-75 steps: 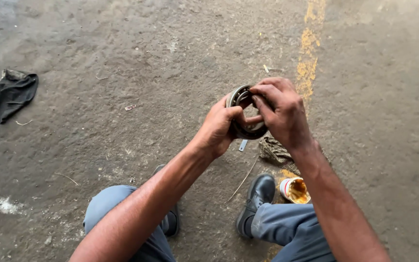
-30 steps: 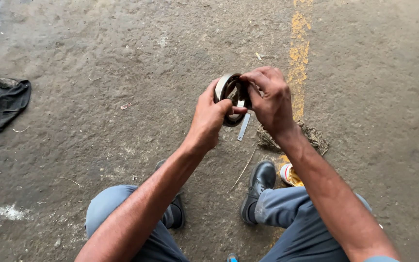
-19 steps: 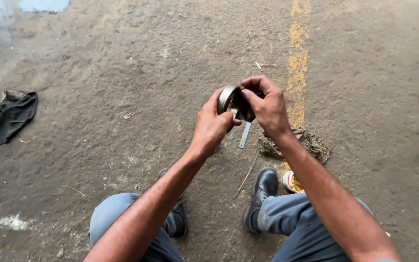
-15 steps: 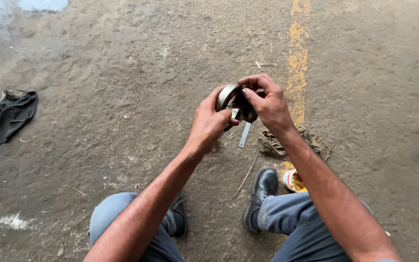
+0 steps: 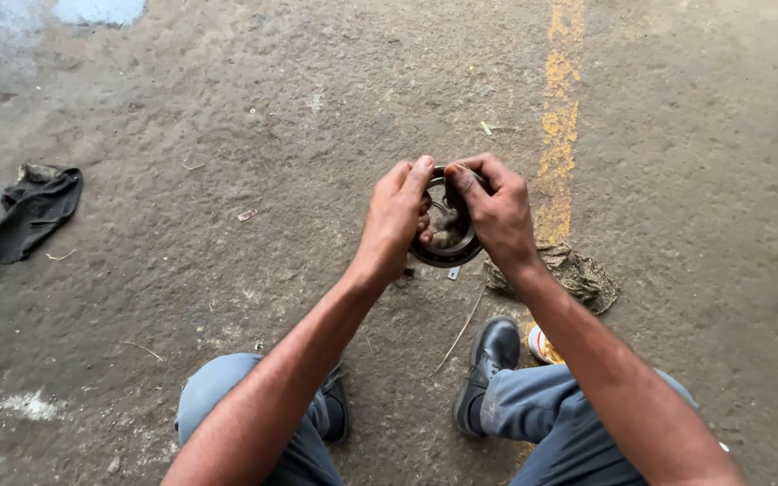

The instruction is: The recorder cleans a large metal bearing with a rag or cloth.

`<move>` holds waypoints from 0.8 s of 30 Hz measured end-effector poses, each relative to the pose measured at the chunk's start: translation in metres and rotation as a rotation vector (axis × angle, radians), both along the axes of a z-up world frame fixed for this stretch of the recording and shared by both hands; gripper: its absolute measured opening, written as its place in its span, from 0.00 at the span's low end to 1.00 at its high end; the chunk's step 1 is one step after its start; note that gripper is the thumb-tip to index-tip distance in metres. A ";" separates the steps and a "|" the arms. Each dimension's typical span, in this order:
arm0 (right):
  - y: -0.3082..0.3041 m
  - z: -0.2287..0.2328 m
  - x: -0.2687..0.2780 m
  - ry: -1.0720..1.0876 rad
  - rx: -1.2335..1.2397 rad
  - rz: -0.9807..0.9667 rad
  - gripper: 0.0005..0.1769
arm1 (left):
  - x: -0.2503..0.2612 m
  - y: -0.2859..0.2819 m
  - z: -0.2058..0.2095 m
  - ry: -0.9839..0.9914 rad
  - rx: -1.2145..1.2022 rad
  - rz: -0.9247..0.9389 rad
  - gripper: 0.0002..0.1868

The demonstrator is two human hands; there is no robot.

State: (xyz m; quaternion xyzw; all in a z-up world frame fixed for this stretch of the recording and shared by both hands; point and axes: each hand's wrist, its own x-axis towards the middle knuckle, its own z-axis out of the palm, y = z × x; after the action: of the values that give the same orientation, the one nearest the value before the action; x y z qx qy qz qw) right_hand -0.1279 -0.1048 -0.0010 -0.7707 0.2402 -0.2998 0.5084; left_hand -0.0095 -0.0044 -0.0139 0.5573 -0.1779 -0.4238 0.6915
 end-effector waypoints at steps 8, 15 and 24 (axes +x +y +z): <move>-0.007 -0.016 0.001 0.045 0.017 -0.034 0.18 | 0.003 -0.004 -0.007 0.270 0.007 0.014 0.17; -0.015 0.007 0.001 -0.037 0.244 0.173 0.10 | 0.013 -0.006 -0.015 0.385 -0.080 0.046 0.17; -0.010 0.011 0.001 -0.066 0.134 0.048 0.12 | -0.003 0.002 0.019 -0.353 0.029 0.105 0.20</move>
State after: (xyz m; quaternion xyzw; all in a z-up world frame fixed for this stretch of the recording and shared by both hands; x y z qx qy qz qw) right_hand -0.1268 -0.1150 0.0097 -0.7301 0.2243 -0.2960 0.5736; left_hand -0.0127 -0.0019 0.0050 0.6413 -0.2609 -0.2852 0.6629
